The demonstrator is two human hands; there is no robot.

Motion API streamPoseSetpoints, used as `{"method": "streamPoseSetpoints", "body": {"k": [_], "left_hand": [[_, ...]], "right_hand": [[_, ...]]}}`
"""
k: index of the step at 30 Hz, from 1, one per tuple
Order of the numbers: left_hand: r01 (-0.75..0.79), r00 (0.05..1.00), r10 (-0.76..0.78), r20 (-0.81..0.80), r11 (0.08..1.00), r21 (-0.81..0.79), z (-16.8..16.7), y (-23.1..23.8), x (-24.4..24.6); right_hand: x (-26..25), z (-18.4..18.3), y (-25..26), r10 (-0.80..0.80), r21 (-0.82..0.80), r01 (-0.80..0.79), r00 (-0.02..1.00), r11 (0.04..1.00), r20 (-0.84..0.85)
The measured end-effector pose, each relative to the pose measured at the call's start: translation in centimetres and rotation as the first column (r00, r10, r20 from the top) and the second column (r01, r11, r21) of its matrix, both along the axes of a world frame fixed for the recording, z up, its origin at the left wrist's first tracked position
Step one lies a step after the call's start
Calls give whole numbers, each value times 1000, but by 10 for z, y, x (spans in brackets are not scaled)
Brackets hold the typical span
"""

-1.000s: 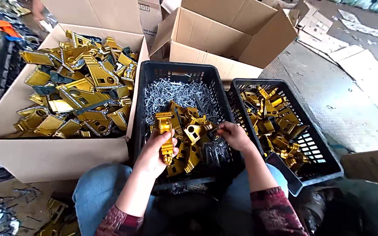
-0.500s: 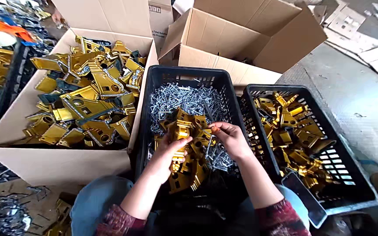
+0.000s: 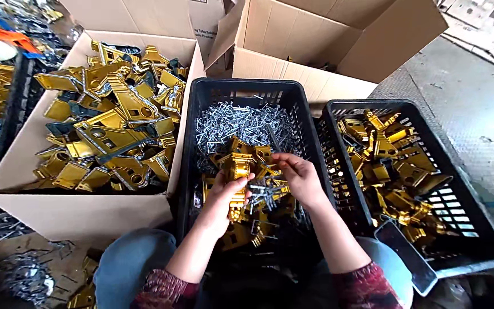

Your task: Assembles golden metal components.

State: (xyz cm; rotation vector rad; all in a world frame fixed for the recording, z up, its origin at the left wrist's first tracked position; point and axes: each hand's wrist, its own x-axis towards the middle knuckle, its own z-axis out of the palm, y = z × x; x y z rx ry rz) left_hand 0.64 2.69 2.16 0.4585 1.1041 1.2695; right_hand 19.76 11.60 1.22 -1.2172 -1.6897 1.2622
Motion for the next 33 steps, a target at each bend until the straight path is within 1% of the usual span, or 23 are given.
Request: {"method": "streamPoseSetpoints", "body": {"k": [2,3,5,8,9,11,14,15,16,17,18,19,20,21,23,24,25,26,27,29,30,31,33], "left_hand": [[-56,997,51,-60,995,-85,-5,3,1],[-102,992,94,-88,990,-94,-9,3,2],[-219,970,207,-126,971,-95,-11,2,2],[-320,946,314,-82,944,-82,0,1,-5],[-329,944,324,-67,942,-72,4,1,-9],[-338,940,335,-63,939,-56,10,-1,-12],[-357,932,355,-67,934,-23,13,-2,-12],[-371,927,370,-68,928,-18,13,-2,-11],[-384,921,382,-80,923,-14,13,-2,-9],[-394,914,391,-106,919,-6,13,-3,-9],[-399,909,397,-128,917,13,12,-3,-8],[-387,911,390,-137,921,44,11,-4,-9],[-372,914,381,-138,924,84,9,-5,-9],[-366,913,381,-144,923,120,9,-5,-10],[-363,907,390,-162,916,170,10,-6,-12],[-361,906,390,-165,915,180,10,-7,-15],[-362,905,391,-167,915,181,11,-8,-17],[-369,903,396,-168,914,171,13,-8,-19],[-376,900,401,-171,913,159,14,-9,-20],[-371,900,393,-187,918,141,16,-12,-24],[-371,899,393,-195,918,141,17,-12,-24],[-369,895,394,-209,917,149,18,-12,-25],[-350,896,384,-223,920,178,17,-12,-25]], "right_hand": [[3,-10,4,-48,63,32,964,997,262],[5,-13,4,-95,112,59,935,992,343],[8,-10,0,-161,219,70,888,973,431],[14,2,-9,-99,313,-81,849,946,518],[14,5,-13,-47,293,-142,831,945,555],[11,4,-24,79,176,-243,770,954,633],[-5,-2,-35,277,-94,-314,615,945,738],[-12,-6,-37,295,-109,-329,589,938,753],[-17,-11,-40,269,-54,-352,597,934,756],[-22,-17,-42,223,51,-384,635,922,739],[-28,-24,-42,188,166,-422,678,891,711],[-34,-29,-43,199,214,-467,686,858,700],[-40,-31,-46,256,159,-520,636,839,728],[-48,-29,-49,339,21,-559,532,829,776],[-62,-31,-56,445,-228,-529,329,818,833],[-67,-31,-58,461,-286,-486,288,826,840],[-67,-28,-58,462,-304,-451,296,839,836],[-63,-22,-55,452,-289,-425,356,858,818],[-55,-15,-52,416,-228,-408,466,884,781],[-34,-7,-44,281,10,-370,721,929,633],[-24,-3,-40,219,119,-330,814,936,538],[-15,0,-37,166,200,-285,870,937,464],[-1,5,-31,77,265,-213,894,940,442]]}}
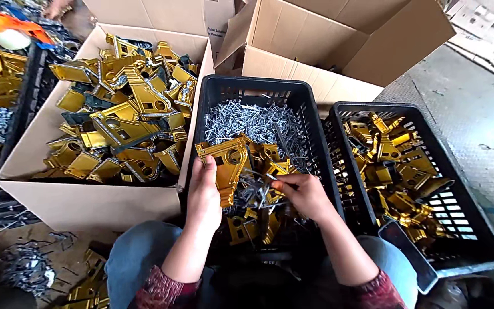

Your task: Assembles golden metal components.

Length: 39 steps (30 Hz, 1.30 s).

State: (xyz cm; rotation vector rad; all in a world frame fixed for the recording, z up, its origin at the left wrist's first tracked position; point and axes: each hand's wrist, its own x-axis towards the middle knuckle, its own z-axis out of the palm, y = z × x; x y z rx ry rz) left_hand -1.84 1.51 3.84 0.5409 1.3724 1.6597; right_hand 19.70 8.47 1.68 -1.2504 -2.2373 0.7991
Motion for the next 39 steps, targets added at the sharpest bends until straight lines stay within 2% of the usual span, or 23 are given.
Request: {"method": "streamPoseSetpoints", "body": {"k": [2,4,6,9,10,13,14,17,21,24,26,28,30,34,39], "left_hand": [[15,1000,-15,-27,1000,10,-1,1,3],[20,999,-19,-49,1000,17,-3,3,6],[19,997,-18,-73,1000,23,-5,4,10],[33,986,-27,-164,999,31,-7,5,9],[49,977,-36,-212,997,55,-8,5,8],[86,929,-33,-369,988,128,-15,4,4],[100,910,-31,-412,984,146,-16,3,4],[121,871,-32,-490,981,151,-15,1,4],[132,855,-48,-517,983,128,-15,0,3],[130,837,-61,-543,988,89,-15,1,2],[137,822,-92,-561,990,38,-15,1,2],[178,821,-148,-552,984,1,-16,0,4],[261,855,-236,-463,965,-8,-17,-1,6],[401,900,-394,-186,916,-2,-12,-5,13],[400,909,-399,-119,916,-20,-9,-6,12]], "right_hand": [[8,2,1,-40,63,36,997,997,62],[9,5,1,-12,34,12,1000,999,-9],[8,10,3,72,-81,-81,991,993,-115],[5,14,4,97,-37,-101,991,994,-87],[7,18,4,112,-37,-117,987,992,-115],[13,27,4,194,-74,-232,920,970,-340],[14,25,5,192,-47,-221,918,974,-346],[13,18,6,115,160,-90,982,983,-153],[14,21,7,167,119,-140,950,983,-265],[14,17,12,68,218,-19,974,976,-216],[15,20,10,82,235,5,930,972,-360],[14,25,8,134,261,4,851,965,-507],[10,25,6,179,281,-8,787,960,-590],[-1,13,2,233,298,-53,758,953,-609],[-3,16,-5,258,320,-49,713,946,-652]]}}
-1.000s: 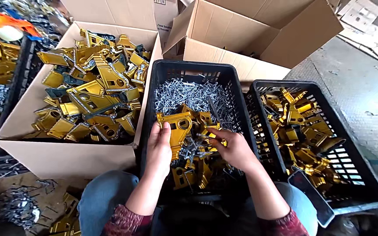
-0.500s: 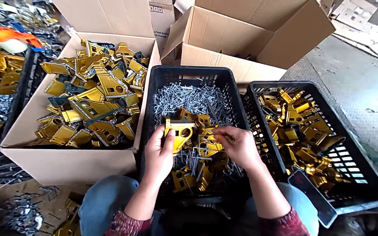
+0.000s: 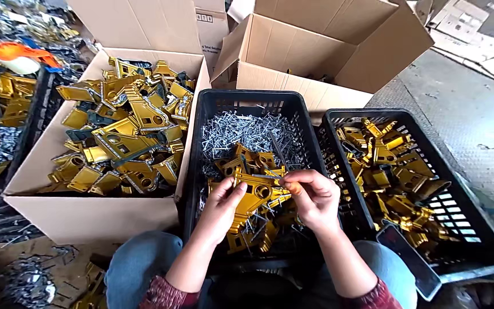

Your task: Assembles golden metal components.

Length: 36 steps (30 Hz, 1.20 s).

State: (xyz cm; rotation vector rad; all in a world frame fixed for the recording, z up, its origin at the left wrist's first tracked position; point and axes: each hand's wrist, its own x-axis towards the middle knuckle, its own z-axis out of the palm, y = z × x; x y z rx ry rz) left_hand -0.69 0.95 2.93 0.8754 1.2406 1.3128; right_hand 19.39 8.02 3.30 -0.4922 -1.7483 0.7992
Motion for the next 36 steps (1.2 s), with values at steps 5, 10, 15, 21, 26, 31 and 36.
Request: {"method": "streamPoseSetpoints", "body": {"k": [5,10,15,21,26,31,36], "left_hand": [[27,996,-20,-89,996,89,-6,0,1],[-86,968,121,-221,983,162,-13,4,3],[-215,907,299,-297,934,284,-12,10,3],[-65,981,111,-158,961,269,-8,5,-1],[211,929,-261,264,956,203,-8,-2,7],[234,909,-286,303,952,196,-16,2,7],[159,971,-119,-208,969,190,-15,10,-3]], "right_hand": [[-3,-13,0,-66,81,55,988,995,139],[-8,-11,-6,-201,322,103,937,941,287],[-9,-10,-11,-249,270,145,881,952,402],[1,-18,1,213,-266,-163,962,950,173],[-9,-17,-9,571,-499,-644,758,579,-316],[-19,-15,-18,496,-478,-655,756,586,-428],[-4,-14,-14,142,-160,-100,949,982,281]]}}
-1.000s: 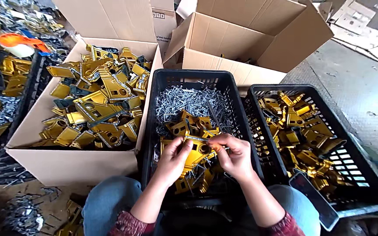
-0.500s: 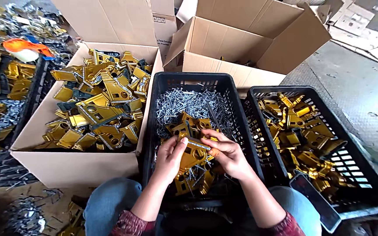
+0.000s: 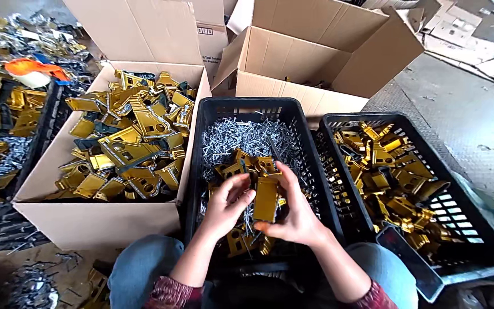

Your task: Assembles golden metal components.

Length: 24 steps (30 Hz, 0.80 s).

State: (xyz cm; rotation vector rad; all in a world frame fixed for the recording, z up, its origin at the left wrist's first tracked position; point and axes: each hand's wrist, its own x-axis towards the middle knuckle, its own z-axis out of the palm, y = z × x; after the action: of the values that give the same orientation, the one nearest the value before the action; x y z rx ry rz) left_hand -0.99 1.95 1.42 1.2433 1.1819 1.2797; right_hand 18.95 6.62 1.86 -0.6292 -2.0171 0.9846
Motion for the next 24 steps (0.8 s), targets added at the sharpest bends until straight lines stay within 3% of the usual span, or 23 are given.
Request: {"method": "streamPoseSetpoints", "body": {"k": [3,5,7,10,14,18,24], "left_hand": [[145,989,-144,13,988,-60,-1,-4,6],[193,980,-189,57,978,-80,-4,-6,12],[217,967,-203,156,972,-85,-3,-6,11],[323,894,-272,357,942,-93,1,-3,-2],[410,793,-313,523,909,-77,1,-2,-3],[434,769,-351,534,900,-32,-1,-2,-1],[394,819,-325,474,918,-51,0,-3,-4]], "right_hand": [[-5,-3,-6,-206,385,111,955,916,214],[-9,1,-10,-233,451,102,941,887,245],[-6,8,-10,-166,329,83,958,941,235],[7,28,-6,-91,120,83,994,989,59],[28,44,-4,-220,-1,220,973,975,-73],[46,44,1,-258,-28,259,966,966,32],[63,47,6,55,2,-58,949,998,311]]}}
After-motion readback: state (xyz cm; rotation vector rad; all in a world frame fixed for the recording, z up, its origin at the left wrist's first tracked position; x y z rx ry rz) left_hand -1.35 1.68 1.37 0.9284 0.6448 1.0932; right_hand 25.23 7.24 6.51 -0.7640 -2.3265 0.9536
